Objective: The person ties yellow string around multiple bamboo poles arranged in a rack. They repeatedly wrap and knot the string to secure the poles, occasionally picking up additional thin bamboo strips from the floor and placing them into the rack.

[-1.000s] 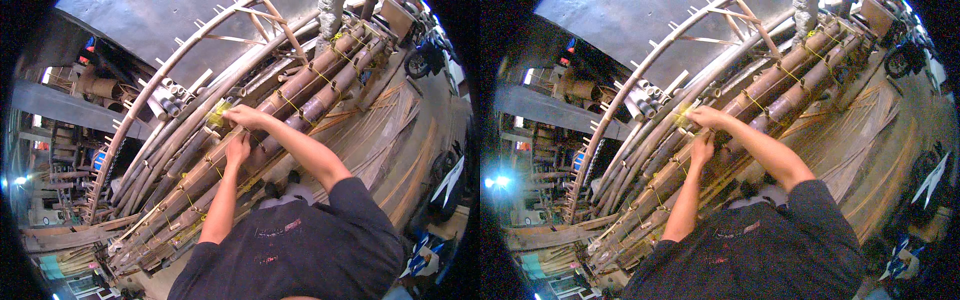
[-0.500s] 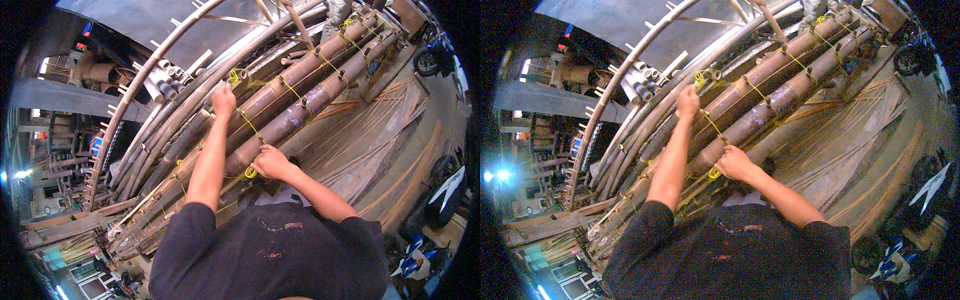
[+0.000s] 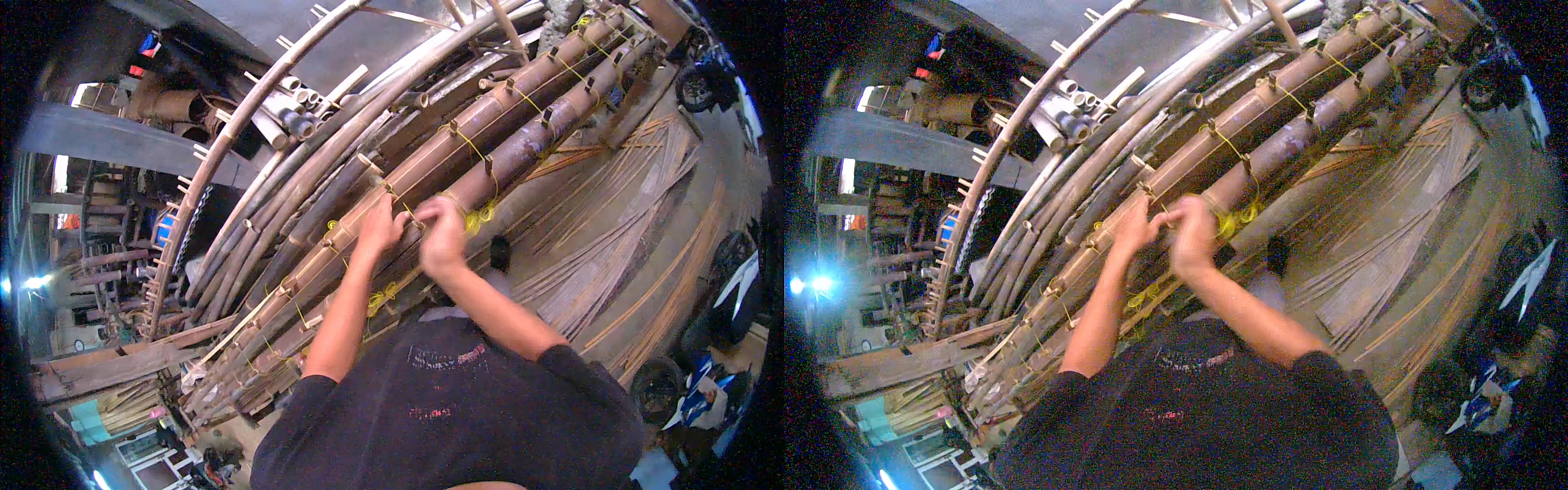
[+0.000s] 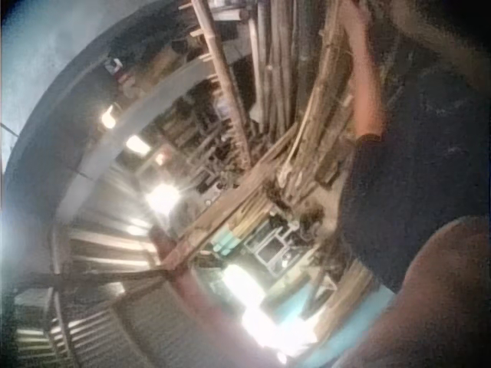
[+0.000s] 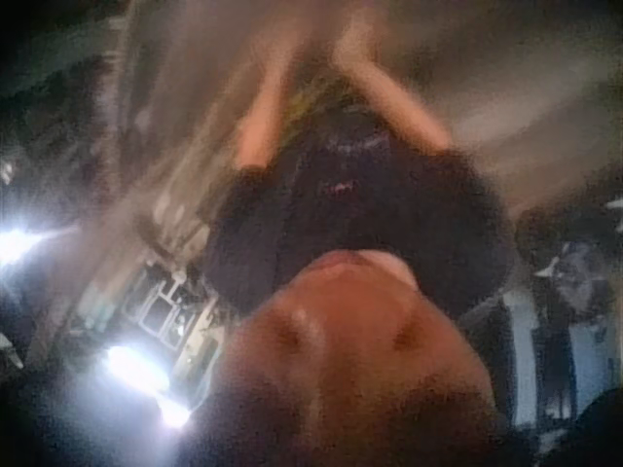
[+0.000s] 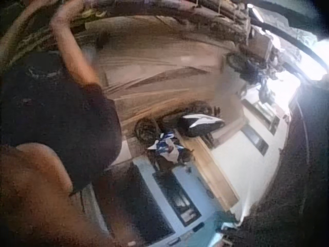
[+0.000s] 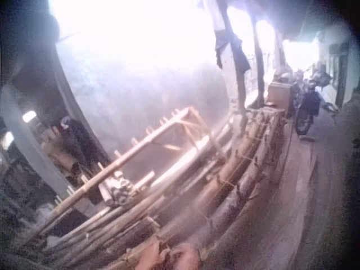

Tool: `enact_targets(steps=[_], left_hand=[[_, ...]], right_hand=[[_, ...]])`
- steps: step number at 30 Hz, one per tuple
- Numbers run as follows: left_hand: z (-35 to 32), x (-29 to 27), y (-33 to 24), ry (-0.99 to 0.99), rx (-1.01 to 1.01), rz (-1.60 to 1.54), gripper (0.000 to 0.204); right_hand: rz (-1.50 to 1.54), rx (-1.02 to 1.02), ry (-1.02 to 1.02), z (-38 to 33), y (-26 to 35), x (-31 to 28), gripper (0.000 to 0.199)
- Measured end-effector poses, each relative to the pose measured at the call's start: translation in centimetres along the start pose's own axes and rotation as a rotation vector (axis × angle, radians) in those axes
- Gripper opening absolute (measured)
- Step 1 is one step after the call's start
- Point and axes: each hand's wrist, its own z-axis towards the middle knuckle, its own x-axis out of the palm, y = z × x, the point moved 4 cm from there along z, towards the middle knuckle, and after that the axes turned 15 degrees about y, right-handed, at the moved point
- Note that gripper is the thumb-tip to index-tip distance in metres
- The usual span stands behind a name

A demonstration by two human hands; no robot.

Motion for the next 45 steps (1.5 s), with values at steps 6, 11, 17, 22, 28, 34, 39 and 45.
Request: enact_targets(steps=[6, 11, 17, 22, 28, 34, 39, 45], left_hand=[[1.2, 1.1, 1.4, -0.424, 0.200, -0.174, 0.037], [0.2, 0.4, 2.0, -0.493, 0.163, -0.246, 0.037], [-0.6, 0.2, 0.8, -0.395, 0.055, -0.265, 0.036], [0.1, -7.2, -3.1, -0.427, 0.269, -0.676, 0.029], [10.0, -4.9, 5.8, -0.507, -0.044, -0.102, 0.032], [3.1, -8.3, 5.3, -0.331, 0.141, -0.150, 0.043], [-12.5, -8.5, 9.5, -0.165, 0.047, -0.199, 0.035], [-14.3, -0.2, 15.8, -0.143, -0.074, -0.029, 0.033]], right_hand=[[-1.656, 0.108, 0.611, 14.1, 2.4, 6.0, 0.040], [-1.069, 0.388, 0.648, 16.2, 1.5, 1.2, 0.050], [-1.413, 0.238, 0.977, -2.6, 2.2, -2.4, 0.038], [-1.378, 0.127, 0.786, -3.3, -0.3, -3.2, 0.039], [-1.751, -0.042, 0.778, -5.3, -0.3, -3.3, 0.023], [-1.750, 0.383, 0.502, -9.0, -4.9, -4.2, 0.049], [-1.458, 0.363, 0.294, -12.6, -11.6, -3.8, 0.061], [-1.629, -0.010, 0.179, -11.8, -14.0, 4.8, 0.031]])
